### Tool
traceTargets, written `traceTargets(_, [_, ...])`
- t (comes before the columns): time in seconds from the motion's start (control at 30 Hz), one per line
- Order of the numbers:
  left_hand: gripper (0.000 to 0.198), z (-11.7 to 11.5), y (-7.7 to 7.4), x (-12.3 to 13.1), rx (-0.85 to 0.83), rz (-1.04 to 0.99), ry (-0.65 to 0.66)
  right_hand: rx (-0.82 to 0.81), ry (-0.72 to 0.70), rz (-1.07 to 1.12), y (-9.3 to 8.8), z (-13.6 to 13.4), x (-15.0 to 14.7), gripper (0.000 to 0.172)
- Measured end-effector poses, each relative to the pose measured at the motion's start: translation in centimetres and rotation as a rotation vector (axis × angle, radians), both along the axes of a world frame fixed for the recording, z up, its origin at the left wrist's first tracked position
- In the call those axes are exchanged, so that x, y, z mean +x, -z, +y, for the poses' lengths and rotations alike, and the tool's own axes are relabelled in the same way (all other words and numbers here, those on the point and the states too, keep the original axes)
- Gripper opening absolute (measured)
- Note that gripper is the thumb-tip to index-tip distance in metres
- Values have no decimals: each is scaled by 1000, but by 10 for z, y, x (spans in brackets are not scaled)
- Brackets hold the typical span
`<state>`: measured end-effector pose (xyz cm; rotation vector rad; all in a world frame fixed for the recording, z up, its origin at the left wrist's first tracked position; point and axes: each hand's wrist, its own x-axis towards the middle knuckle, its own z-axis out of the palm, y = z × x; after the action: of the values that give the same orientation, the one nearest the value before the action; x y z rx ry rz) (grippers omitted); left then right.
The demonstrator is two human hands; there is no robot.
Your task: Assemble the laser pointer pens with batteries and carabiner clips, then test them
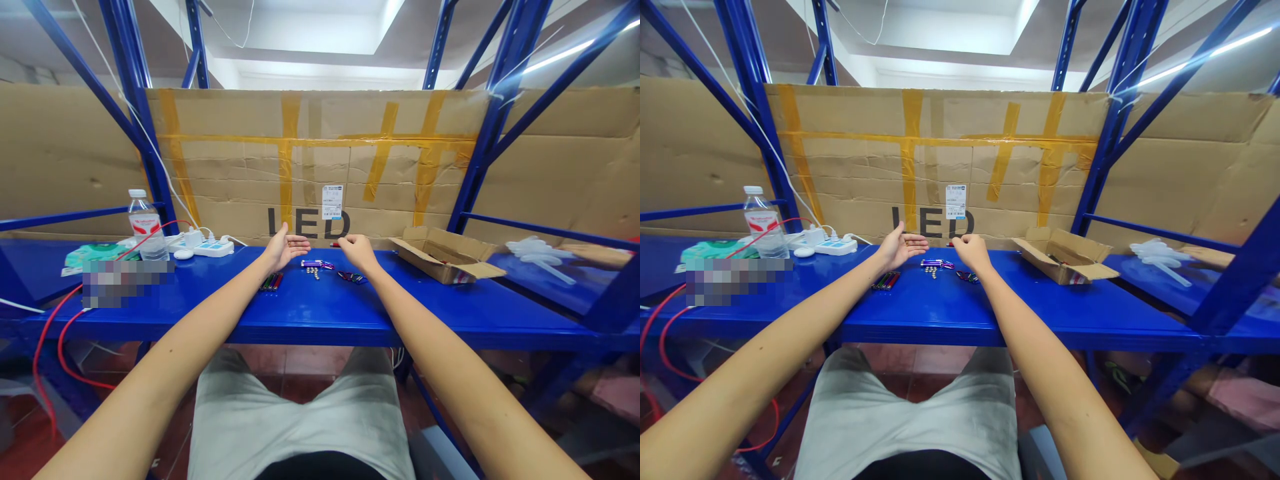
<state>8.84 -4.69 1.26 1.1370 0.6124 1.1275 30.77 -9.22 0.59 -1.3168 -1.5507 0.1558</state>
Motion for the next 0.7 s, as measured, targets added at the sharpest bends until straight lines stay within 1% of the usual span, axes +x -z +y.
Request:
traceTargets(0.17, [71,-1,0,0,1,-2,15,3,0,-28,0,0,0,33])
traceTargets(0.4, [71,2,1,-1,-3,0,42,29,-3,-25,-1,-2,-2,32])
traceTargets(0.57, [70,3,2,-1,1,10,28,55,-6,7,-1,-2,-2,31])
traceTargets(0.7, [70,3,3,-1,13,19,34,16,-12,-28,1,0,-1,31])
